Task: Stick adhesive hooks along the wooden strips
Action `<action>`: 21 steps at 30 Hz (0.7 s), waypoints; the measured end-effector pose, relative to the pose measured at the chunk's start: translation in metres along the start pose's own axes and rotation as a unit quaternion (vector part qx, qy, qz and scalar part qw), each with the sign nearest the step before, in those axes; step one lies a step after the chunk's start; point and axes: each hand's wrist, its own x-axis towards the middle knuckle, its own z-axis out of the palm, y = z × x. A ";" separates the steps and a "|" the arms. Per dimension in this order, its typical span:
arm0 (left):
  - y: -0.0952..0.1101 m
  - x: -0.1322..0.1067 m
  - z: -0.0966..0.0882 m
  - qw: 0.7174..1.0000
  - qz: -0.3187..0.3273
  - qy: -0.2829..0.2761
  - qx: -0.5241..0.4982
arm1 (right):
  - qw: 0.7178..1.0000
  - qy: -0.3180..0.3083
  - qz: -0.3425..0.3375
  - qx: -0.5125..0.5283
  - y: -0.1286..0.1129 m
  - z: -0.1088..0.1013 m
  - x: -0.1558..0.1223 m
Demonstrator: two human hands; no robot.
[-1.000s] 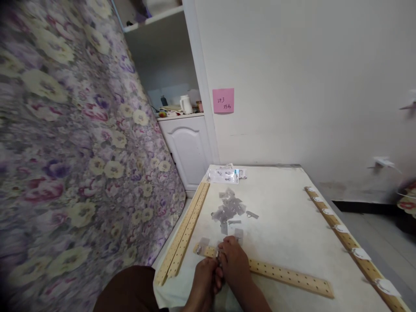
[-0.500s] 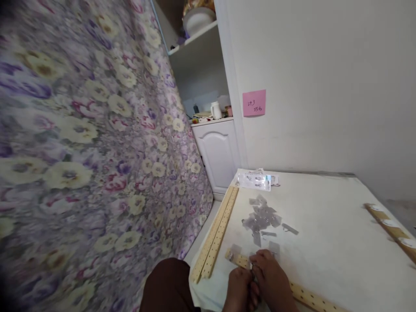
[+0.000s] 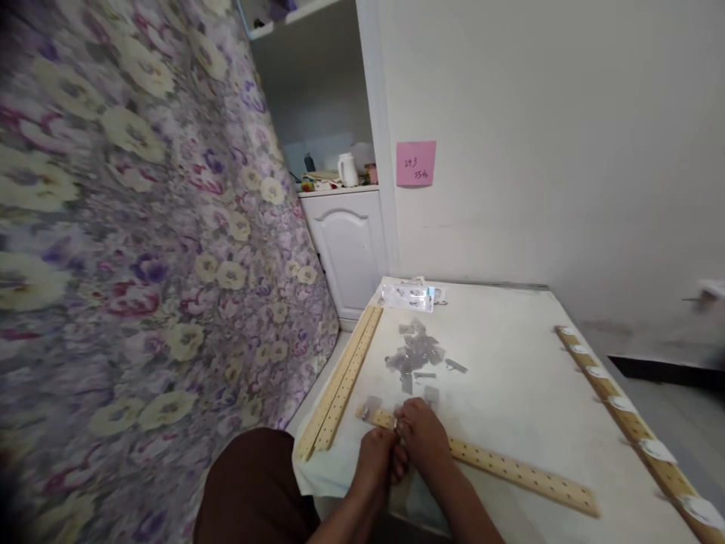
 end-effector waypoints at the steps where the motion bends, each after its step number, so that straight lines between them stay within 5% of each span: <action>1: 0.001 0.000 0.000 1.000 0.000 -0.002 -0.001 | 1.000 0.003 -0.002 0.003 0.000 -0.001 0.000; 11: 0.002 -0.003 -0.002 1.000 0.004 -0.013 -0.020 | 0.993 0.085 -0.065 0.055 0.010 -0.003 -0.010; 21: 0.008 -0.007 -0.001 1.000 -0.007 -0.016 -0.015 | 0.999 0.050 -0.019 0.007 -0.004 -0.007 -0.013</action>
